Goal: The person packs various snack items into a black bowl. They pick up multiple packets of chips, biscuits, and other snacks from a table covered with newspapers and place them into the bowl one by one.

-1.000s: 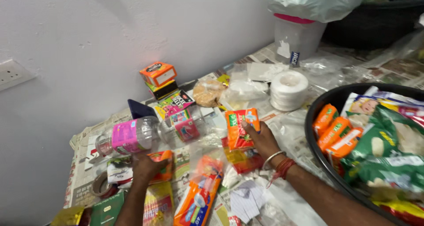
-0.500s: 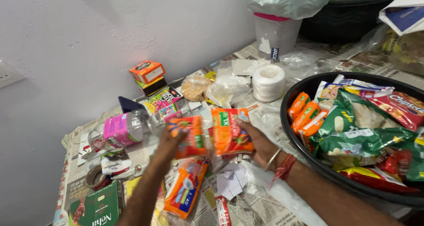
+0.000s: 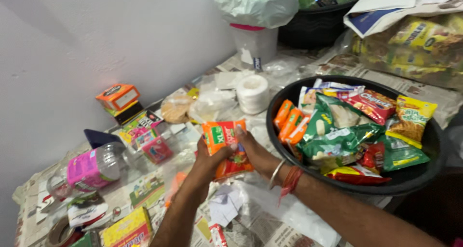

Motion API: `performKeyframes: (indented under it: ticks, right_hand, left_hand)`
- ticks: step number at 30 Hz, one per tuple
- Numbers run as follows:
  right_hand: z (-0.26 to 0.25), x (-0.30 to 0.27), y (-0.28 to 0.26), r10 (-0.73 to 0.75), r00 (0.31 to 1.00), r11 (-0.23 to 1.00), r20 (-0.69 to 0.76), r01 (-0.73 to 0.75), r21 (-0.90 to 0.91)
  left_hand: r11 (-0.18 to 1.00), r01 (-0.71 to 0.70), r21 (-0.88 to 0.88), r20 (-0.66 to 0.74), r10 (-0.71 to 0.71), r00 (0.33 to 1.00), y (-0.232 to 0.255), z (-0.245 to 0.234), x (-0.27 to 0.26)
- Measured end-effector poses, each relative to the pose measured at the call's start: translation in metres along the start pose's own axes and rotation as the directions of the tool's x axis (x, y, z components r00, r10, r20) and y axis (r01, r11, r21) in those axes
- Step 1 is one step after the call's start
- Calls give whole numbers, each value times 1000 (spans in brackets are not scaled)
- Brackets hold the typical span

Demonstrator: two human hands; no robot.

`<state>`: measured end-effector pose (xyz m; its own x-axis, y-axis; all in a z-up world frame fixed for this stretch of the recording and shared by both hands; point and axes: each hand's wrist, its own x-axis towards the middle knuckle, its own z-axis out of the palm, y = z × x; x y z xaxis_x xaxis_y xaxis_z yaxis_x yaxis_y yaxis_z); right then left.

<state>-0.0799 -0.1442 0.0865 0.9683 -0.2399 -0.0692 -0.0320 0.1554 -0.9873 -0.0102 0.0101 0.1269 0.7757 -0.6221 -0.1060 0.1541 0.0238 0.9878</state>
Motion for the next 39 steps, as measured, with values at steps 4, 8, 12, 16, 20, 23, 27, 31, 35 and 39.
performKeyframes:
  ticks: [4,8,12,16,20,23,27,31,35,39]
  right_hand:
    - [-54,7,-13,-144,978,963,153,174,-208]
    - [-128,8,-34,-424,901,550,92,337,-764]
    - [-170,-5,-49,-309,941,170,135,195,-966]
    - [-172,-28,-51,35,999,-90,32,35,-995]
    - [-174,-45,-59,-100,993,-153,70,54,-987]
    - [-190,-56,-64,-218,969,-138,116,88,-987]
    - [-221,-65,-63,-305,937,-14,173,177,-984]
    - [-243,-71,-58,-379,905,58,191,229,-972]
    - [-247,-77,-54,-338,928,127,157,210,-969]
    - [-235,-74,-54,-271,959,198,84,141,-970]
  left_hand:
    - [998,0,-70,19,2,1000,16,19,4]
    - [995,61,-76,-49,-65,997,28,36,19]
    - [999,-51,-15,-10,51,999,27,56,46]
    - [994,-110,24,93,108,990,14,84,76]
    - [997,-79,23,169,74,983,-7,113,97]
    - [982,-109,156,199,77,977,-23,132,106]
    - [809,-251,532,245,136,960,-41,150,110]
    - [747,-215,629,402,-76,913,-43,166,109]
    - [713,-241,658,459,-127,879,-40,175,106]
    - [465,-245,851,366,-189,911,-40,180,105]
